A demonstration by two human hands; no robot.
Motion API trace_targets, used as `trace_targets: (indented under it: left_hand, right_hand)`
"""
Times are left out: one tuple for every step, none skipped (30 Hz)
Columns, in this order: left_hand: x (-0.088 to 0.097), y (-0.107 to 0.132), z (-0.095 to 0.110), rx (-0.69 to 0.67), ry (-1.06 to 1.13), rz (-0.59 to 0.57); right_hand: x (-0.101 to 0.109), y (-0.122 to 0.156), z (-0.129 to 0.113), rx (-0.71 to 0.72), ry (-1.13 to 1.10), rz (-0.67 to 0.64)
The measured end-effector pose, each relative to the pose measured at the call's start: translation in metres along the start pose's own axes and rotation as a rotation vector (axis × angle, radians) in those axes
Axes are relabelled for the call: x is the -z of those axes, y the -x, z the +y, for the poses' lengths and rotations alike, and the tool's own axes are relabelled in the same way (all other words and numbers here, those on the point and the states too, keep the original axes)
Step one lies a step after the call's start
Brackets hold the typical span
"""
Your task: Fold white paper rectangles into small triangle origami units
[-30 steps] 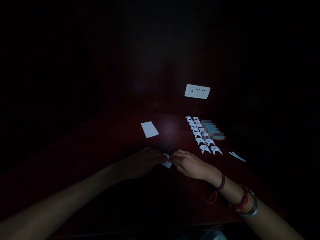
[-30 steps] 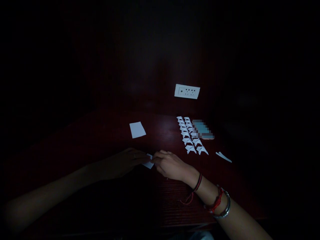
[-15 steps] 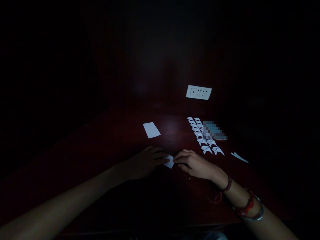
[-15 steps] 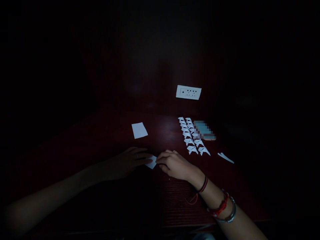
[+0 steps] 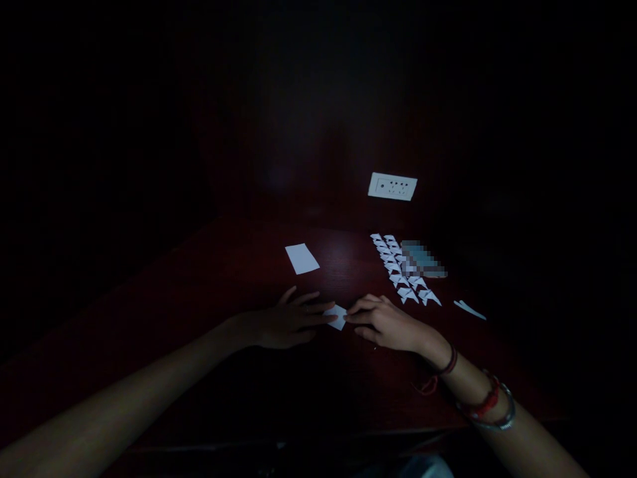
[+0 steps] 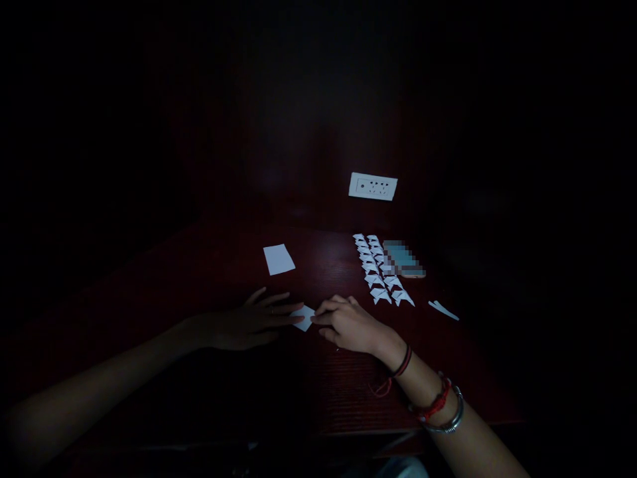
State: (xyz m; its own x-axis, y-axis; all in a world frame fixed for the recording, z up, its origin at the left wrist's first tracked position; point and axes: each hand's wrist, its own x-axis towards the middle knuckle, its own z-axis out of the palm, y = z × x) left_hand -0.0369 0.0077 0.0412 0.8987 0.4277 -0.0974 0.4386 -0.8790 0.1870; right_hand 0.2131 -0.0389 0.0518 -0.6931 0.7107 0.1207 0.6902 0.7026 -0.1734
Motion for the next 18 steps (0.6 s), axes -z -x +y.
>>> trace_targets:
  left_hand:
    - [0.0,0.0,0.0,0.0,-0.008,0.002]
    - [-0.001,0.0,0.001,0.0,-0.017,0.002]
    - [-0.001,0.001,0.001,0.0,-0.027,0.005]
    - [-0.002,0.001,0.0,-0.003,-0.038,0.009]
    - [-0.002,0.001,0.0,-0.01,-0.05,0.017]
    - [-0.003,0.001,0.0,-0.019,-0.062,0.03]
    - [-0.004,0.001,-0.001,-0.028,-0.076,0.048]
    - [-0.004,0.001,-0.001,-0.036,-0.092,0.069]
    - [-0.005,0.0,-0.001,-0.04,-0.11,0.093]
    - [-0.006,-0.001,-0.002,-0.047,-0.13,0.117]
    - [-0.007,-0.002,-0.002,-0.052,-0.152,0.143]
    - [-0.008,-0.003,-0.002,-0.058,-0.174,0.169]
    - [-0.009,-0.004,-0.003,-0.064,-0.194,0.191]
    - [-0.01,-0.005,-0.004,-0.069,-0.211,0.212]
    - [-0.011,-0.006,-0.005,-0.075,-0.223,0.226]
    - [-0.012,-0.007,-0.006,-0.081,-0.229,0.234]
    - [-0.013,-0.008,-0.008,-0.086,-0.229,0.232]
    - [-0.014,-0.008,-0.009,-0.088,-0.225,0.221]
  right_hand:
    - [0.0,0.001,0.0,0.004,0.005,-0.006]
    - [0.001,0.001,0.0,0.008,0.009,-0.012]
    - [0.001,0.001,0.0,0.012,0.012,-0.017]
    - [0.002,0.001,0.0,0.014,0.015,-0.02]
    - [0.002,0.001,-0.001,0.013,0.019,-0.017]
    - [0.003,0.0,-0.001,0.008,0.024,-0.009]
    - [0.003,0.0,-0.002,0.002,0.032,0.004]
    - [0.004,-0.001,-0.003,-0.004,0.04,0.019]
    - [0.004,-0.002,-0.004,-0.01,0.048,0.035]
    - [0.005,-0.002,-0.004,-0.015,0.055,0.049]
    - [0.005,-0.003,-0.003,-0.019,0.061,0.059]
    - [0.004,-0.003,-0.002,-0.022,0.065,0.064]
    - [0.004,-0.003,-0.001,-0.025,0.068,0.065]
    - [0.003,-0.004,0.0,-0.028,0.071,0.064]
    - [0.002,-0.004,0.002,-0.031,0.073,0.062]
    - [0.002,-0.004,0.003,-0.033,0.075,0.058]
    - [0.001,-0.004,0.004,-0.034,0.077,0.054]
    - [0.001,-0.004,0.005,-0.032,0.08,0.049]
